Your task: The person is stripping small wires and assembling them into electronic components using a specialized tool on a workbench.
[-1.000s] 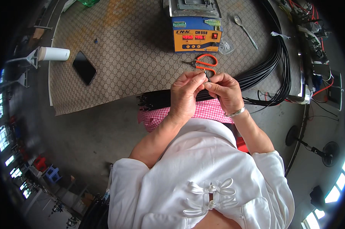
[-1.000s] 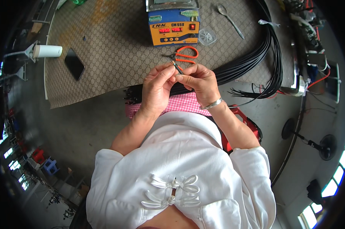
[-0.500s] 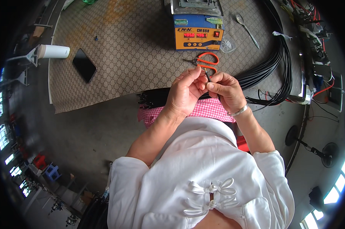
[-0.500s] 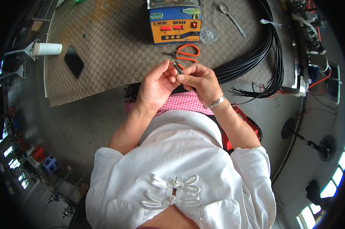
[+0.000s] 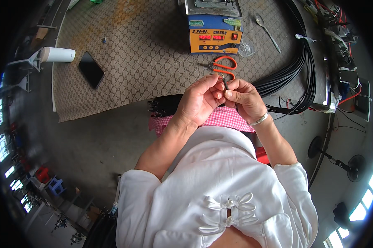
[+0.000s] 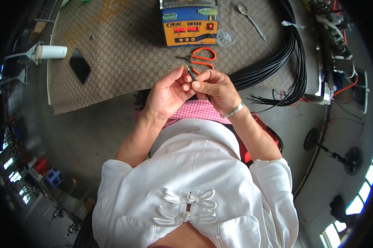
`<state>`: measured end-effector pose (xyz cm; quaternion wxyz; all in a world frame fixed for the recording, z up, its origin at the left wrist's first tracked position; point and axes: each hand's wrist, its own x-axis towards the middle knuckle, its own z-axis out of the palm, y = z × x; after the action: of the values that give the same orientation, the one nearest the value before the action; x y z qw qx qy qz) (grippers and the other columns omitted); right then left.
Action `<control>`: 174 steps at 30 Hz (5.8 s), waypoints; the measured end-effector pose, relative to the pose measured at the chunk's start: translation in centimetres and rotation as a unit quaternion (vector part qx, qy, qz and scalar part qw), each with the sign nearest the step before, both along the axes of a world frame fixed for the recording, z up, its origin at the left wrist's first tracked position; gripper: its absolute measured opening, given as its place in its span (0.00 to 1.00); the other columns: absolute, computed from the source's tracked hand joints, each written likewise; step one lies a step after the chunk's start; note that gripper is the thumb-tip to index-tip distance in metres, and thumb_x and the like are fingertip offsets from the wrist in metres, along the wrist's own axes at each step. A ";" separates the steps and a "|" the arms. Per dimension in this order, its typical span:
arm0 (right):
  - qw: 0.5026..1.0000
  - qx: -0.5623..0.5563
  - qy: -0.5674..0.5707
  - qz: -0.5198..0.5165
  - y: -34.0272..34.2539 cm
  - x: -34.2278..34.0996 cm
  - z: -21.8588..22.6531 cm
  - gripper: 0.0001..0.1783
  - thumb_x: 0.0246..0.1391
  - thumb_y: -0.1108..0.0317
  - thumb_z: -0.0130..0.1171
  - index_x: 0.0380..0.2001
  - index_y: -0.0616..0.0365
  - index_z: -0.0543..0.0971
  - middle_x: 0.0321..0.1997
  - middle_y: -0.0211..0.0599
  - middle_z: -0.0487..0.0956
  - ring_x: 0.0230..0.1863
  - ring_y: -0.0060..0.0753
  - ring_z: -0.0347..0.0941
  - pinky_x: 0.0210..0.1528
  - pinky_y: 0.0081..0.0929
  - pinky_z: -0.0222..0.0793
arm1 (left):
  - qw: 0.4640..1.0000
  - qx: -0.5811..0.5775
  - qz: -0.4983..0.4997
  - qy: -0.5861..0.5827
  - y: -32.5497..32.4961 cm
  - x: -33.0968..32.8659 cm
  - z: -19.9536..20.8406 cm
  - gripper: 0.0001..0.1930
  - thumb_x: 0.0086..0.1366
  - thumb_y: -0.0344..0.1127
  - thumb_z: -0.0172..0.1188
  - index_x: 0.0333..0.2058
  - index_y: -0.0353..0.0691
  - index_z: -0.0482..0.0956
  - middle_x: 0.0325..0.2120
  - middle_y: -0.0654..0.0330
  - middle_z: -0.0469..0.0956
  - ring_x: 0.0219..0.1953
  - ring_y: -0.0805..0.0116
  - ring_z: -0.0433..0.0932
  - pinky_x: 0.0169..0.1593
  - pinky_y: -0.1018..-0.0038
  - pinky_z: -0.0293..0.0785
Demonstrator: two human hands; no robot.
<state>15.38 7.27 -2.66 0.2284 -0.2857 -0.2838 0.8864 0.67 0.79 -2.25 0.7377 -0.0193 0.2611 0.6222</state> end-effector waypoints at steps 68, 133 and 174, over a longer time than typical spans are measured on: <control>0.999 0.014 -0.037 0.025 0.1 0.4 1.0 0.07 0.50 0.69 0.56 0.27 0.63 0.73 0.20 0.29 0.70 0.18 0.18 0.61 0.20 0.14 0.57 | 0.986 0.007 -0.019 0.167 0.0 -1.6 0.9 0.11 0.62 0.39 0.50 0.30 0.37 0.74 0.21 0.64 0.73 0.23 0.77 0.71 0.30 0.78 0.71; 0.999 0.017 -0.023 -0.045 -1.0 -0.6 0.6 0.07 0.53 0.68 0.53 0.28 0.63 0.72 0.27 0.36 0.74 0.22 0.18 0.62 0.21 0.13 0.56 | 0.998 -0.005 0.056 0.025 0.7 0.7 -0.6 0.10 0.59 0.42 0.53 0.26 0.41 0.72 0.20 0.67 0.70 0.24 0.76 0.65 0.33 0.77 0.63; 0.937 0.244 -0.242 -0.063 5.7 2.3 1.2 0.07 0.49 0.70 0.57 0.31 0.62 0.74 0.19 0.24 0.69 0.17 0.12 0.61 0.17 0.10 0.55 | 0.999 -0.023 0.027 0.035 0.0 0.5 -1.5 0.08 0.61 0.34 0.51 0.37 0.37 0.73 0.24 0.66 0.70 0.24 0.79 0.66 0.31 0.81 0.65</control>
<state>17.73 13.01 -1.50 0.2710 -0.4442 -0.5192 0.6780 1.14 0.82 -3.72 0.7105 -0.0217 0.3008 0.6359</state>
